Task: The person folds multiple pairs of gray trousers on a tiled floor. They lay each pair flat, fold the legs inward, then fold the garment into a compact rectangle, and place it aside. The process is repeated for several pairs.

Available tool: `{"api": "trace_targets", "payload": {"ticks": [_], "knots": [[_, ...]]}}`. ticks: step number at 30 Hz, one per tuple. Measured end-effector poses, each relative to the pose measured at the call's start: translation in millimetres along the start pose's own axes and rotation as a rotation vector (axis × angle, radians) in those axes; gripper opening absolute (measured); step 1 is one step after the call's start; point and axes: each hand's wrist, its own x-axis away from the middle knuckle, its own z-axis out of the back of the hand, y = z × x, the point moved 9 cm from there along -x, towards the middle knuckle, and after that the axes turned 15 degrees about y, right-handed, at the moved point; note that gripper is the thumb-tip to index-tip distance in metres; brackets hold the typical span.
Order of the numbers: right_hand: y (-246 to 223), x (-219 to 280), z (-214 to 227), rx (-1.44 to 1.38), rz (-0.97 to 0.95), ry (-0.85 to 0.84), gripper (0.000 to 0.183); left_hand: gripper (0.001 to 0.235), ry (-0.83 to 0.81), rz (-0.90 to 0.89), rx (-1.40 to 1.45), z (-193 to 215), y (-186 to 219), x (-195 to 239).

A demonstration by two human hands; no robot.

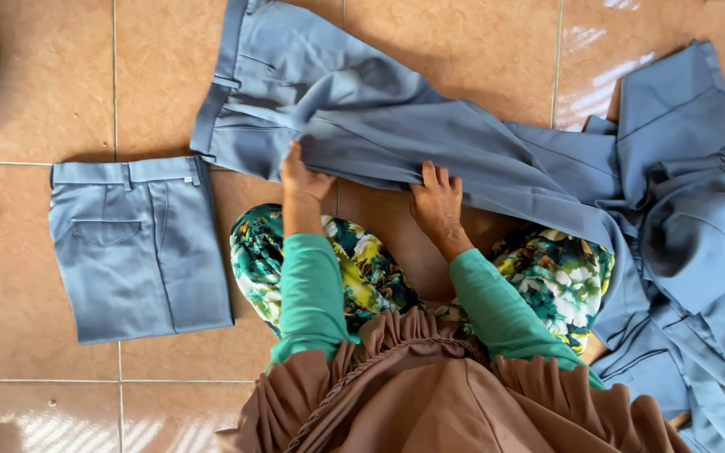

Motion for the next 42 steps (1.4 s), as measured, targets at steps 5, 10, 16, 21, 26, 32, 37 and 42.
{"api": "trace_targets", "payload": {"ticks": [5,10,16,21,26,32,37,42], "knots": [[-3,-12,3,0.000,-0.025,0.060,0.021,0.079,-0.024,-0.121,0.109,5,84,-1],[-13,-6,-25,-0.069,-0.078,-0.072,0.014,0.074,0.023,-0.260,0.217,37,165,-32],[-20,9,-67,-0.160,-0.141,-0.450,0.012,0.062,0.150,-0.417,0.251,95,182,-88],[-19,0,-54,-0.184,-0.161,-0.394,0.010,0.065,0.363,-0.492,0.014,153,184,-146],[-10,-7,-50,-0.210,-0.202,-0.295,0.017,0.099,0.303,-0.524,-0.300,57,87,-13],[-1,-1,-41,-0.189,-0.208,-0.300,0.021,0.084,0.288,-0.343,-0.485,48,5,-48],[-5,14,-55,-0.226,-0.239,-0.433,0.023,0.082,0.264,-0.449,-0.819,48,19,-63],[1,5,-45,-0.226,-0.216,-0.451,0.026,0.065,0.004,-0.357,-0.378,9,18,-31]]}}
